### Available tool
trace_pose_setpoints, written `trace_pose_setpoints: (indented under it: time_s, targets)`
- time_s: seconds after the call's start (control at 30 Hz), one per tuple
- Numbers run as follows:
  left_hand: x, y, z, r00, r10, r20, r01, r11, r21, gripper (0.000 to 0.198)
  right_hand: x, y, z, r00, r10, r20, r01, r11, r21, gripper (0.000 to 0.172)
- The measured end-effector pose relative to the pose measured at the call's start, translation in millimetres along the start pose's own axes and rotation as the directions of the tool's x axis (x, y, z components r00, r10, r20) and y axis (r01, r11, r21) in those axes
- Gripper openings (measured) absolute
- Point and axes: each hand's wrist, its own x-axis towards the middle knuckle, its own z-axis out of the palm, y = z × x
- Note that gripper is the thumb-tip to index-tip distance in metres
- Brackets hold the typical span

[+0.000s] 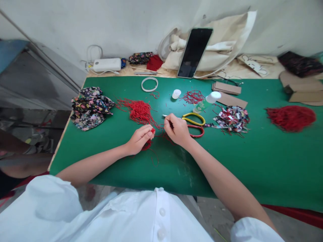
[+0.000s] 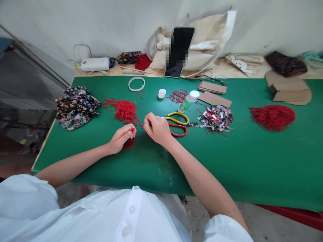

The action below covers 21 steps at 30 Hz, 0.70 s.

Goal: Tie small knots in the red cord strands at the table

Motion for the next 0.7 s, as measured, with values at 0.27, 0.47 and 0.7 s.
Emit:
trace_pose_setpoints:
  time_s: [0.27, 0.47, 0.7]
  targets:
    - [1.1, 2.5, -1.0, 1.0, -0.029, -0.008, 0.03, 0.997, 0.069, 0.049, 0.2, -2.1, 4.4, 0.985, 0.062, 0.16, -0.046, 0.994, -0.1, 0.023]
    - [-2.1, -2.8, 0.0, 0.995, -0.101, 0.028, 0.101, 0.995, -0.002, 0.047, 2.0, -2.8, 7.9, 0.954, 0.091, 0.285, -0.028, 0.975, -0.219, 0.018]
    - [-2.7, -2.5, 0.2, 0.987, -0.147, 0.071, 0.152, 0.987, -0.06, 0.047, 4.1, -5.2, 7.9, 0.929, 0.108, 0.353, 0.006, 0.952, -0.307, 0.021]
